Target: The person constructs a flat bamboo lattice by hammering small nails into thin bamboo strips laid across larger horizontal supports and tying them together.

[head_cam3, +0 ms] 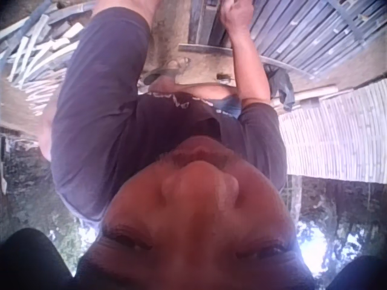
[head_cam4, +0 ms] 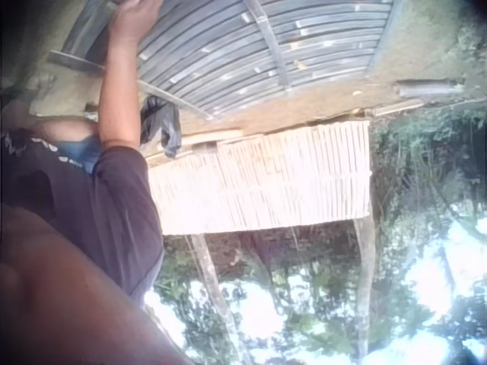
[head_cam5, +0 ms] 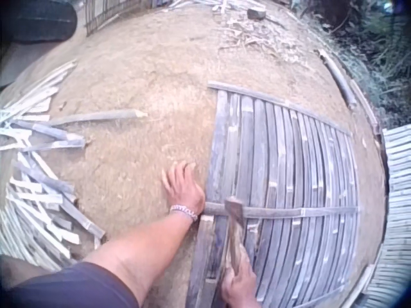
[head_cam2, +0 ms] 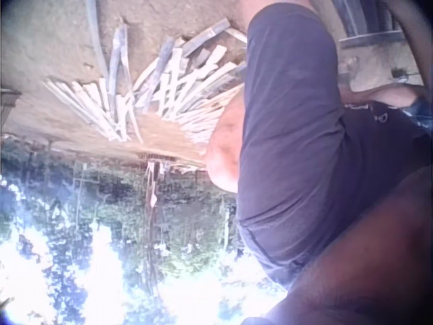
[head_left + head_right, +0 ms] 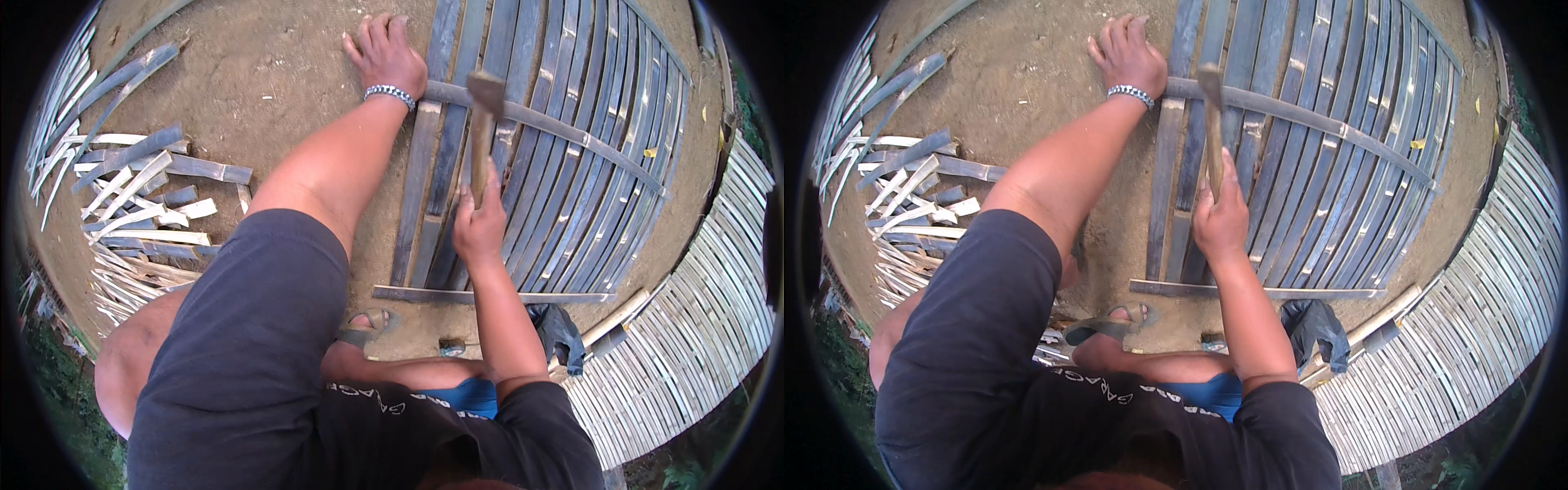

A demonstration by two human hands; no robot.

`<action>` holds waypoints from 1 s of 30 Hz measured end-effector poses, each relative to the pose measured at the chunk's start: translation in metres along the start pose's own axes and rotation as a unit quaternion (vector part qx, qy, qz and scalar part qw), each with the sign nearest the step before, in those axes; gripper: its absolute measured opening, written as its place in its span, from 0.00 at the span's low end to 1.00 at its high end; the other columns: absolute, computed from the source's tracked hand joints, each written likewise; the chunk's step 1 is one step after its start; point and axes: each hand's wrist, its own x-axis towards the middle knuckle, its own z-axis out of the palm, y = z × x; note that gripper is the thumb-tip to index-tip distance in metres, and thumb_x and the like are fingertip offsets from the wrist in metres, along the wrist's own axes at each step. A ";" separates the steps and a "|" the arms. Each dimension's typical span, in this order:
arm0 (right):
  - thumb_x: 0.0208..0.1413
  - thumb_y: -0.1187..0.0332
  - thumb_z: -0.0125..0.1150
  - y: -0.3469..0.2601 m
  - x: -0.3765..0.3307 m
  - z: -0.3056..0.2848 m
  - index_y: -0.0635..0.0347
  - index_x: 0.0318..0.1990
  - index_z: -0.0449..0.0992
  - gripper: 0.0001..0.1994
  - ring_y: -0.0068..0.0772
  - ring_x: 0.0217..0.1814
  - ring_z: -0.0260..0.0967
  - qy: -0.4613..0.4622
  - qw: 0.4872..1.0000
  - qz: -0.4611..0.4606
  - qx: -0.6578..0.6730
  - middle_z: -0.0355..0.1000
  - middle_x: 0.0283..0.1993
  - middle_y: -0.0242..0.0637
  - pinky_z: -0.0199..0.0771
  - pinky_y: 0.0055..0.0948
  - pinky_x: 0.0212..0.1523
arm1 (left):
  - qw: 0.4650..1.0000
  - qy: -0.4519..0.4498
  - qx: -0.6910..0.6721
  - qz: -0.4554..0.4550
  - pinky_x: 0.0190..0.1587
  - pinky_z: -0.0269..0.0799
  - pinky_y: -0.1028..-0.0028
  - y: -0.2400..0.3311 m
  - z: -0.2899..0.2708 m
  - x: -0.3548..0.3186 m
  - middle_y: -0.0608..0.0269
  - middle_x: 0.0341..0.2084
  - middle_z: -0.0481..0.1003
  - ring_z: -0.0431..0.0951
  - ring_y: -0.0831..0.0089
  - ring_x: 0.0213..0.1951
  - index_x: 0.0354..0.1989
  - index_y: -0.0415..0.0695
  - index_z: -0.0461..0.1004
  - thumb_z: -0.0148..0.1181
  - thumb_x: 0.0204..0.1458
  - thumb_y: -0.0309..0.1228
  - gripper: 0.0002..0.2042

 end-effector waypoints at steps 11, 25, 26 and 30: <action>0.64 0.71 0.57 -0.003 0.010 0.009 0.65 0.68 0.61 0.26 0.66 0.51 0.76 0.014 0.998 0.060 0.031 0.76 0.52 0.59 0.76 0.48 0.49 | 1.000 0.015 -0.003 -0.004 0.75 0.33 0.40 0.000 0.002 0.002 0.57 0.64 0.63 0.53 0.57 0.72 0.63 0.49 0.66 0.52 0.55 0.29 0.24; 0.68 0.67 0.55 -0.007 0.001 0.010 0.68 0.68 0.60 0.25 0.45 0.44 0.74 0.051 0.998 -0.013 0.039 0.73 0.48 0.50 0.75 0.38 0.46 | 1.000 0.003 0.016 0.001 0.76 0.33 0.40 -0.004 -0.002 -0.006 0.56 0.65 0.62 0.52 0.55 0.73 0.64 0.49 0.65 0.54 0.56 0.30 0.24; 0.68 0.67 0.54 -0.008 0.001 0.006 0.67 0.67 0.60 0.24 0.38 0.39 0.73 0.076 0.995 -0.033 0.063 0.73 0.44 0.45 0.75 0.35 0.42 | 1.000 0.006 0.021 0.002 0.76 0.32 0.40 -0.006 -0.003 -0.001 0.56 0.65 0.62 0.52 0.55 0.73 0.64 0.49 0.65 0.54 0.56 0.30 0.24; 0.70 0.65 0.54 -0.014 -0.004 -0.010 0.67 0.67 0.59 0.23 0.23 0.31 0.68 0.099 0.980 -0.054 0.165 0.69 0.37 0.34 0.70 0.24 0.33 | 1.000 -0.008 -0.006 -0.005 0.76 0.32 0.40 0.000 -0.003 -0.001 0.56 0.66 0.61 0.52 0.56 0.74 0.65 0.49 0.64 0.54 0.57 0.30 0.25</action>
